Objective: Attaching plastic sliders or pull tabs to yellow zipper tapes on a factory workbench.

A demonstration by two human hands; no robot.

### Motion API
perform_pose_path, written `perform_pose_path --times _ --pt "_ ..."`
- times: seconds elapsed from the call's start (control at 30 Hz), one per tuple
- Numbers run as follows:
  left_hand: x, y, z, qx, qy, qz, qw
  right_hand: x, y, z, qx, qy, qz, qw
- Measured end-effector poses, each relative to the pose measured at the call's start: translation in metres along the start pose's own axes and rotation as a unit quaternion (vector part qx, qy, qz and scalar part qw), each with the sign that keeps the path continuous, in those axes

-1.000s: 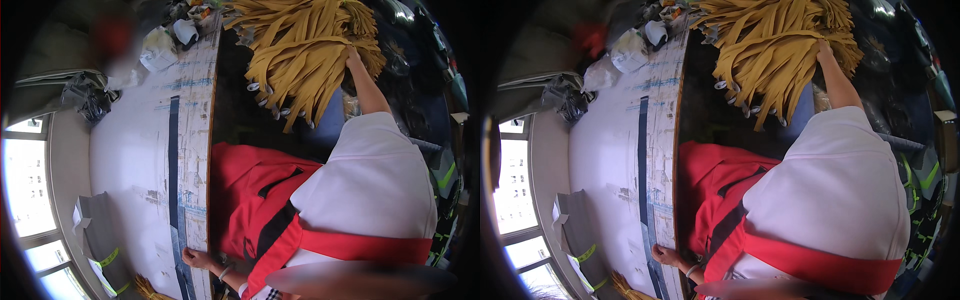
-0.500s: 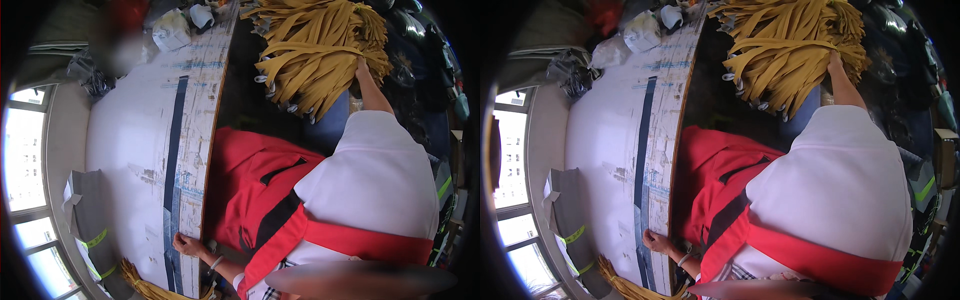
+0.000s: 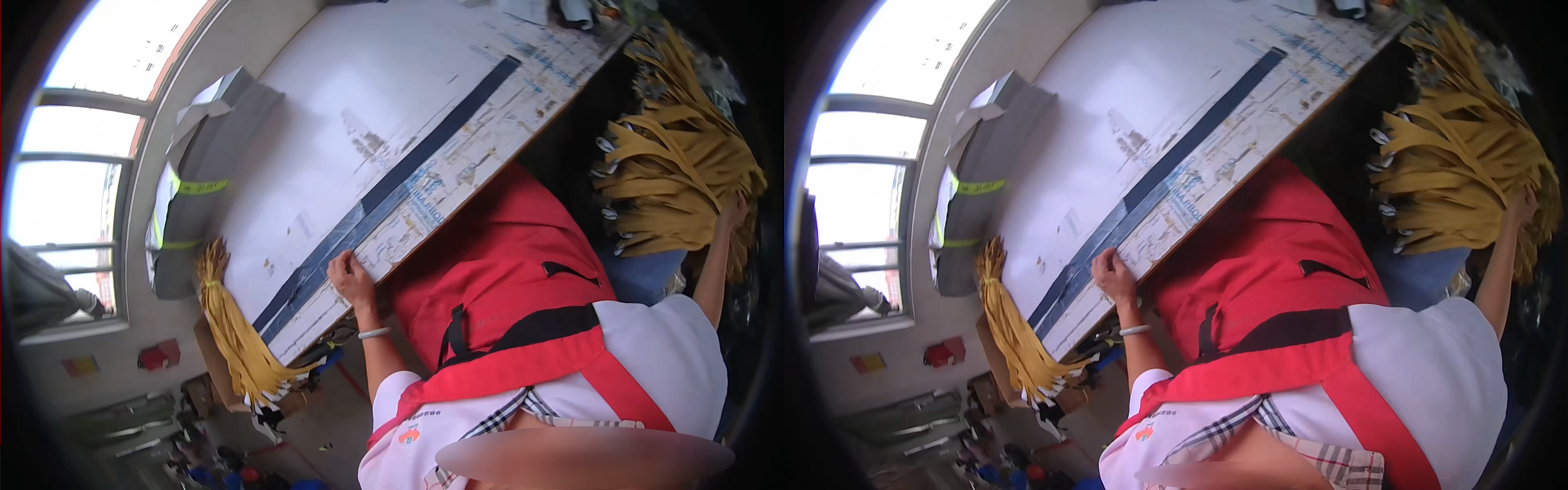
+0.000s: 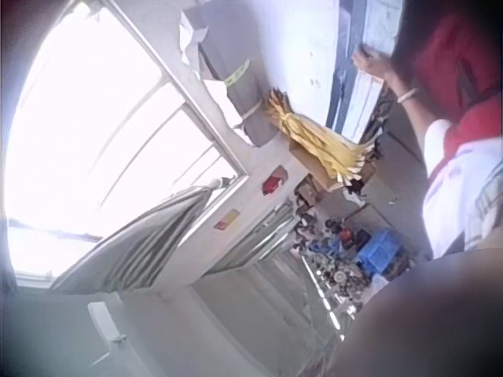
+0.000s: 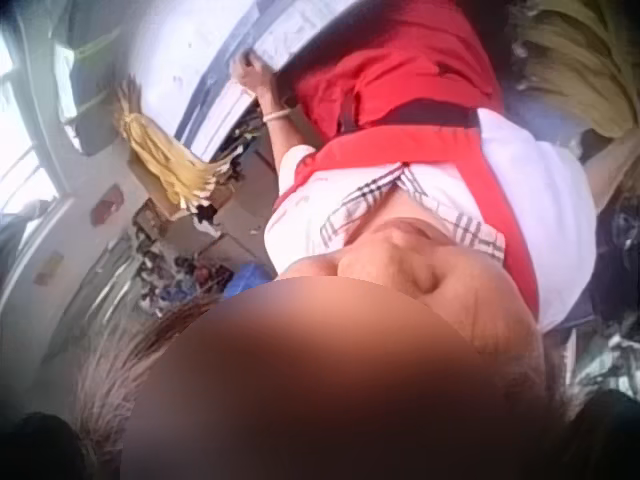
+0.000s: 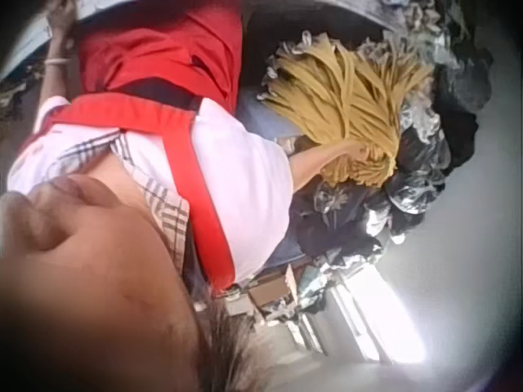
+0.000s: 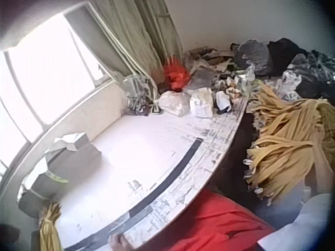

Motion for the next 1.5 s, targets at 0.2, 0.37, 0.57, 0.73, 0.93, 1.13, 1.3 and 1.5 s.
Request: perform_pose_path --times 0.2,0.37,0.57,0.73,0.93,1.13,1.3,1.5 --pt "0.042 -0.032 -0.026 0.004 -0.148 0.171 0.974 0.052 0.3 0.211 0.389 -0.182 0.03 0.902" --pt "0.149 -0.101 -0.047 -0.066 -0.178 0.02 0.982 0.245 0.388 0.611 0.694 -0.276 -0.117 0.655" --pt "0.269 -0.165 -0.12 0.006 -0.173 -0.2 0.964 0.298 0.371 0.799 0.779 -0.347 -0.204 0.48" --pt "0.345 -0.192 -0.19 0.099 -0.165 -0.341 0.92 0.294 0.388 0.816 0.803 -0.322 -0.124 0.486" --pt "0.469 -0.228 -0.215 -0.013 -0.25 -0.425 0.87 0.3 0.387 0.829 0.81 -0.336 -0.098 0.47" --pt "0.497 -0.205 -0.225 0.186 -0.4 -0.297 0.847 0.3 0.391 0.827 0.812 -0.337 -0.077 0.47" --pt "0.421 -0.158 -0.205 0.294 -0.298 -0.374 0.828 0.306 0.39 0.824 0.806 -0.344 -0.087 0.473" --pt "0.34 -0.167 -0.145 0.136 -0.298 -0.25 0.911 0.304 0.387 0.822 0.799 -0.336 -0.117 0.484"
Point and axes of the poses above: each hand's wrist, its own z-axis away from the middle knuckle, its own y-axis out of the palm, x = y × z, the point moved 7 cm from there along -z, towards the middle knuckle, and after that the axes turned 9 degrees about -z, right-handed, at the moved point
